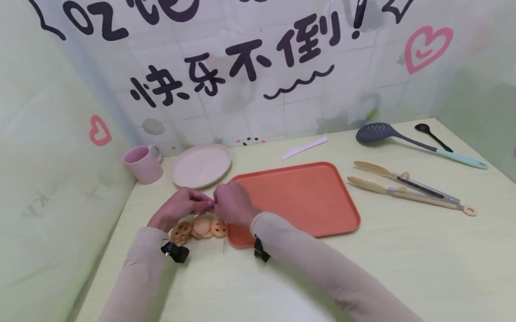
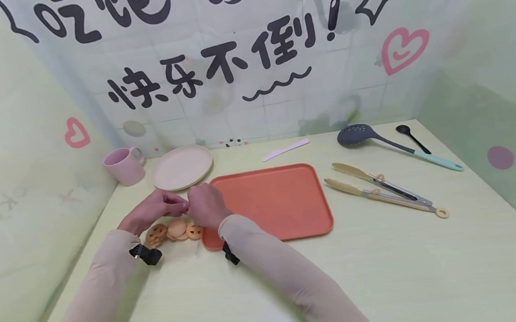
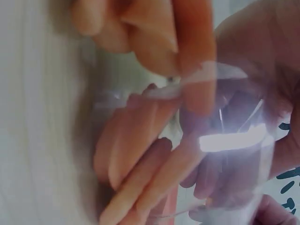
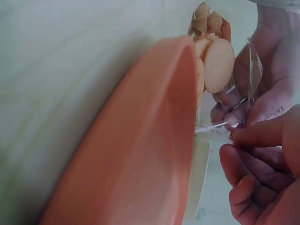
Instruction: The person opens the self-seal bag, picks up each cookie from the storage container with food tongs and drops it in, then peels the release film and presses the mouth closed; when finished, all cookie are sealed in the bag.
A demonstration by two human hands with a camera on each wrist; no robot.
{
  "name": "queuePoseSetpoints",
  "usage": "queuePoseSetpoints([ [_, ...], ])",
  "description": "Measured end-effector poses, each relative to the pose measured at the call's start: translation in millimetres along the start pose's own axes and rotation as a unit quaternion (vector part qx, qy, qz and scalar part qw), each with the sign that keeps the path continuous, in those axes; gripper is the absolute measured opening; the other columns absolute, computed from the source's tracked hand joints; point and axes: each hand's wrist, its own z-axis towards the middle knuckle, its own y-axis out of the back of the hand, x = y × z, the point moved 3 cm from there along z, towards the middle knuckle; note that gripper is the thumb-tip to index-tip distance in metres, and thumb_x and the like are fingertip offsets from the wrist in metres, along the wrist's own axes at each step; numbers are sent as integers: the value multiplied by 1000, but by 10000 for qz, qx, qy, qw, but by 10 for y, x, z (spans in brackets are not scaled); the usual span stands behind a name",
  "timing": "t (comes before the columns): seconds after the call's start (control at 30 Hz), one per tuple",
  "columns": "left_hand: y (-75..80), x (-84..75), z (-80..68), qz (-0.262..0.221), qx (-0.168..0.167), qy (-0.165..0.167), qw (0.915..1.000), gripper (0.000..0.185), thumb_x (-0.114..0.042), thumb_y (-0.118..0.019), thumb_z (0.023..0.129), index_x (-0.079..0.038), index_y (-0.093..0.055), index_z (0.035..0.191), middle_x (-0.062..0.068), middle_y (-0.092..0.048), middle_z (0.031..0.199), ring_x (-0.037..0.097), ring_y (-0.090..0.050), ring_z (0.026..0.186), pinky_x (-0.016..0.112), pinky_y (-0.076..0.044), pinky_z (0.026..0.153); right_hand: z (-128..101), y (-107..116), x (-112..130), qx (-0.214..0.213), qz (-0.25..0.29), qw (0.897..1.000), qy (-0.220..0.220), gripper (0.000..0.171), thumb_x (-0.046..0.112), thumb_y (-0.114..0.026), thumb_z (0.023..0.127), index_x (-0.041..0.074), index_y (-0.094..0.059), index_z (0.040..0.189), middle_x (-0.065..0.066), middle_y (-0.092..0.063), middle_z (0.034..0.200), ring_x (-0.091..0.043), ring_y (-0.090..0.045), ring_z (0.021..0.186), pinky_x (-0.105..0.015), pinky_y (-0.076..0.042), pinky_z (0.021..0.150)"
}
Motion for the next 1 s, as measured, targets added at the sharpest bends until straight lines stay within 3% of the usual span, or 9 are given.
queuePoseSetpoints([
  [0.17, -8, -5, 4, -156, -103, -28, 9998, 24, -8, -61, 98, 4, -72, 116, -3, -76, 96, 10, -65, 87, 24, -55, 78, 27, -23, 13, 1, 93, 9999, 57, 33, 17, -66, 92, 14, -54, 61, 5, -41, 54, -10, -44, 52, -19, -31, 46],
  [0.33, -12, 22, 42, -297, -74, -187, 9994, 24, -4, -59, 97, 9, -69, 115, -6, -74, 91, 11, -64, 86, 23, -55, 78, 34, -49, -39, 69, 828, 9964, -145, 35, 20, -69, 93, 15, -52, 62, 5, -41, 55, -9, -44, 52, -18, -31, 47],
  [0.43, -19, 29, 45, -254, -101, -218, 9994, 22, -4, -61, 97, 7, -71, 112, -3, -76, 92, 12, -67, 87, 24, -56, 80, 26, -65, -83, 56, 1509, 9881, -297, 38, 24, -71, 94, 14, -53, 62, 5, -41, 54, -8, -44, 52, -18, -31, 46],
  [0.57, -37, 26, 28, -54, -99, -363, 9993, 19, -7, -61, 98, 3, -73, 109, 7, -77, 95, 14, -70, 87, 28, -57, 81, 0, -92, -149, 41, 2447, 9683, -499, 40, 27, -71, 95, 11, -57, 61, 4, -42, 53, -8, -41, 49, -19, -30, 44],
  [0.73, -31, 69, -8, 72, -285, -287, 9992, 20, -9, -61, 99, 5, -72, 107, 7, -76, 90, 12, -69, 85, 27, -59, 81, -42, -56, -294, -465, 3075, 9452, -991, 29, 18, -72, 91, 11, -64, 65, 6, -50, 58, -7, -46, 56, -18, -37, 52],
  [0.83, -3, 73, -25, -14, -538, -133, 9985, 23, -13, -59, 101, 6, -69, 111, 7, -74, 91, 12, -69, 86, 25, -59, 80, -75, 6, -374, -764, 3128, 9407, -1065, 26, 12, -72, 88, 11, -61, 64, 6, -50, 61, -7, -47, 60, -18, -39, 58],
  [1.0, 97, 27, -97, -31, -1026, -292, 9943, 30, -19, -56, 104, 7, -63, 117, 16, -71, 101, 10, -69, 87, 25, -59, 79, -159, 139, -355, -669, 3202, 9424, -693, 23, 7, -70, 86, 9, -62, 65, 4, -53, 64, -10, -48, 64, -19, -40, 61],
])
